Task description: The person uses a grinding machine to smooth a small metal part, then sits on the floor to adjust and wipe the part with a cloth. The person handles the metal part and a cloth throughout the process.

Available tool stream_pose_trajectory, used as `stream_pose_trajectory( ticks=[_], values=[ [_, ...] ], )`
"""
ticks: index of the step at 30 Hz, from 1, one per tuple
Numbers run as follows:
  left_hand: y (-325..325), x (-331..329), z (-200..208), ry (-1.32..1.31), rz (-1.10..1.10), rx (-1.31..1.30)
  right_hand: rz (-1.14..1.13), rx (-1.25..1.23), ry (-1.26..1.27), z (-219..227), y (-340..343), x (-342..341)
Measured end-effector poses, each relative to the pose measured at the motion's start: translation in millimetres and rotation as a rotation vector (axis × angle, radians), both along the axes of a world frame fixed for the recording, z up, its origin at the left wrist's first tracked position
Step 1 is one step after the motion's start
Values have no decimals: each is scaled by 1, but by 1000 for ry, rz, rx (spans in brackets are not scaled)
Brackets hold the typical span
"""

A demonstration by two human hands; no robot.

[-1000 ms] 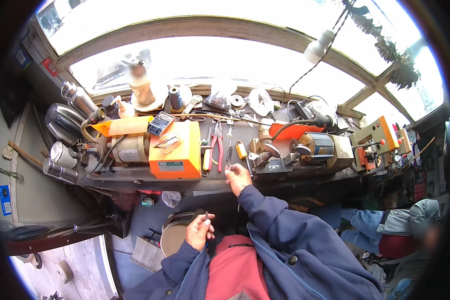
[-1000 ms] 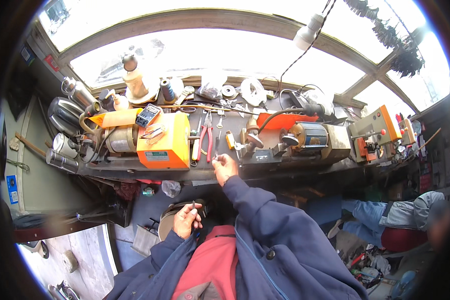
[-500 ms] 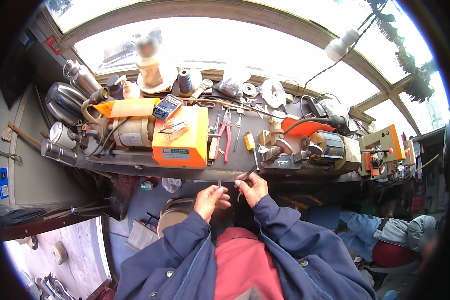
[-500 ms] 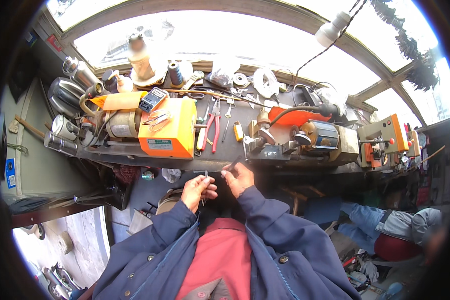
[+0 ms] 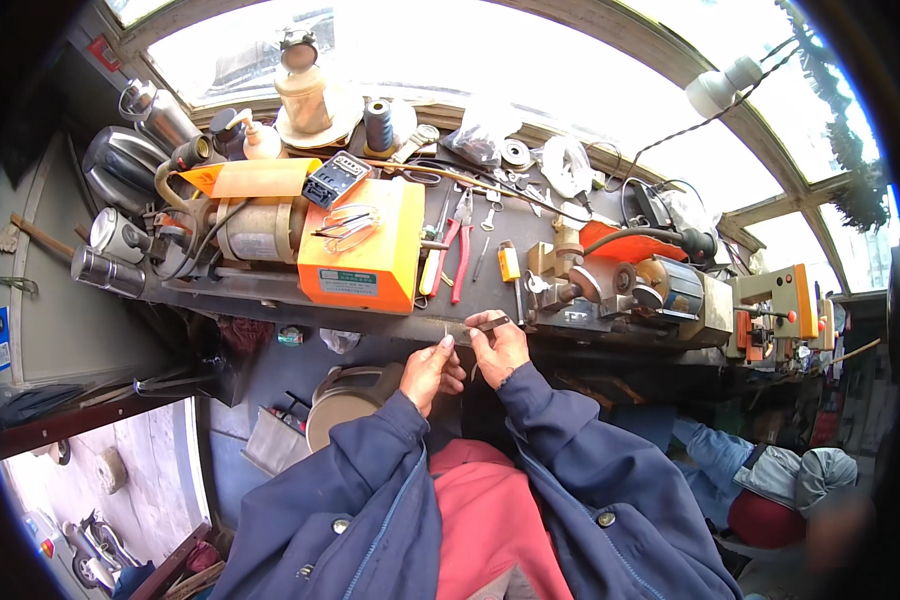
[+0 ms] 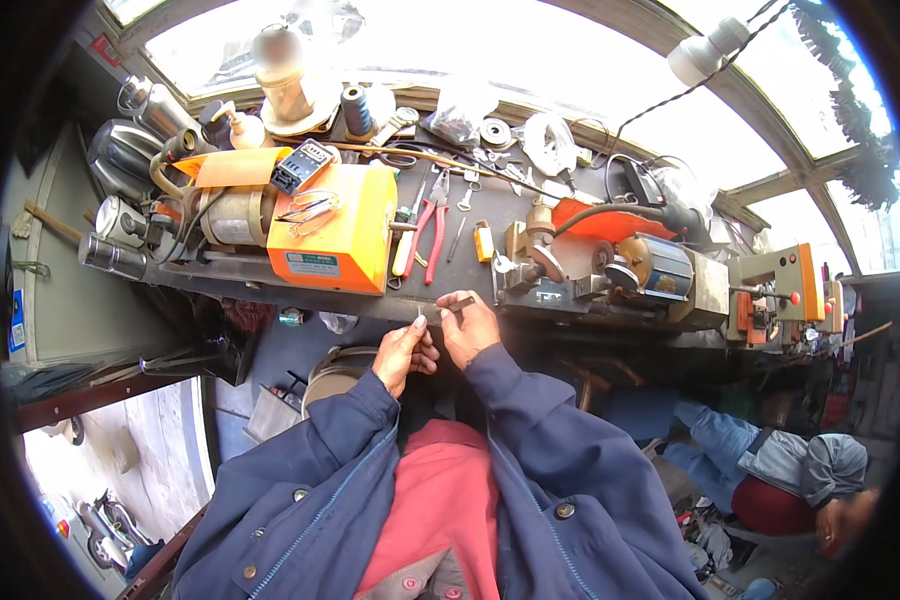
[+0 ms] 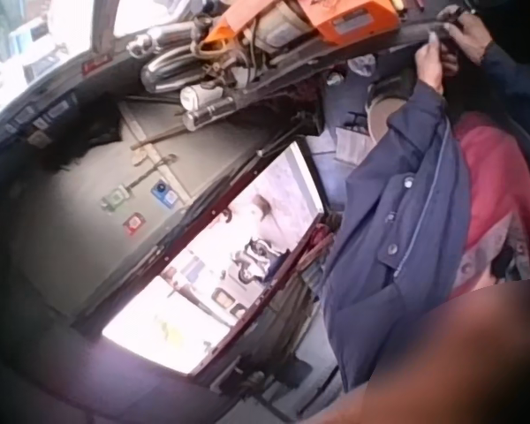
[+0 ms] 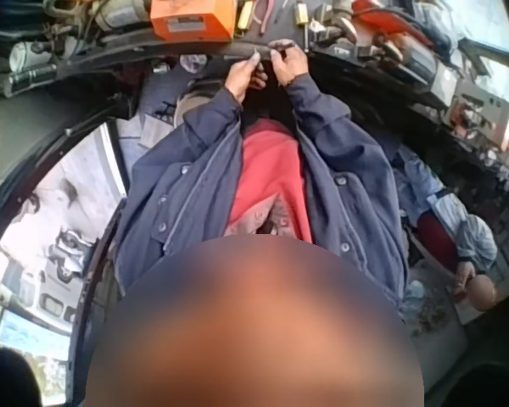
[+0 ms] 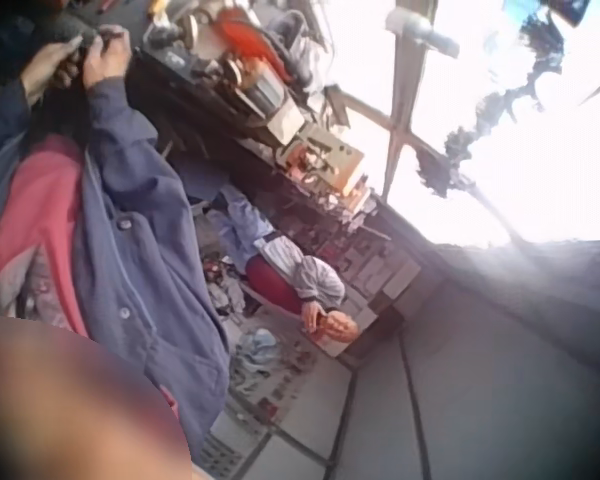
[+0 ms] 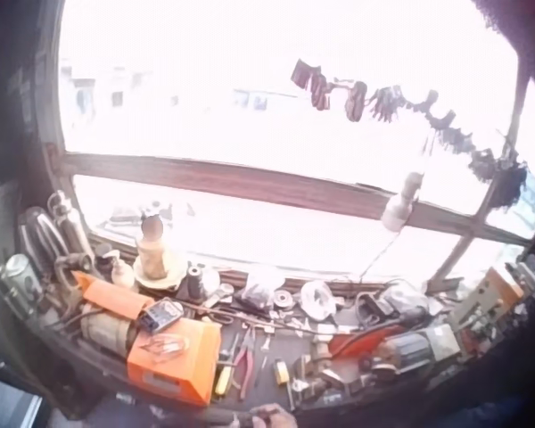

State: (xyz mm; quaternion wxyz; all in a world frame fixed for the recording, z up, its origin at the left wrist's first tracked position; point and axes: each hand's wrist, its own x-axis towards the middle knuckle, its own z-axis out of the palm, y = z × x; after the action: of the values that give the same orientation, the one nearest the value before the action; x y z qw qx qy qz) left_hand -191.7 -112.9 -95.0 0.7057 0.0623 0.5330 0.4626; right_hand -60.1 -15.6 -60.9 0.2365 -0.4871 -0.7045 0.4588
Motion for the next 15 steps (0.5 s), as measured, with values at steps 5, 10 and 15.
stream_pose_trajectory(
  ticks=[5,10,15],
  values=[
    [-4,8,1,-15,66,108,47,11,-81,-3,8,-1],
    [-6,9,2,-82,121,112,46,-157,28,-4,15,-5],
    [-5,7,4,-131,148,91,161,-191,19,2,20,-15]
  ],
)
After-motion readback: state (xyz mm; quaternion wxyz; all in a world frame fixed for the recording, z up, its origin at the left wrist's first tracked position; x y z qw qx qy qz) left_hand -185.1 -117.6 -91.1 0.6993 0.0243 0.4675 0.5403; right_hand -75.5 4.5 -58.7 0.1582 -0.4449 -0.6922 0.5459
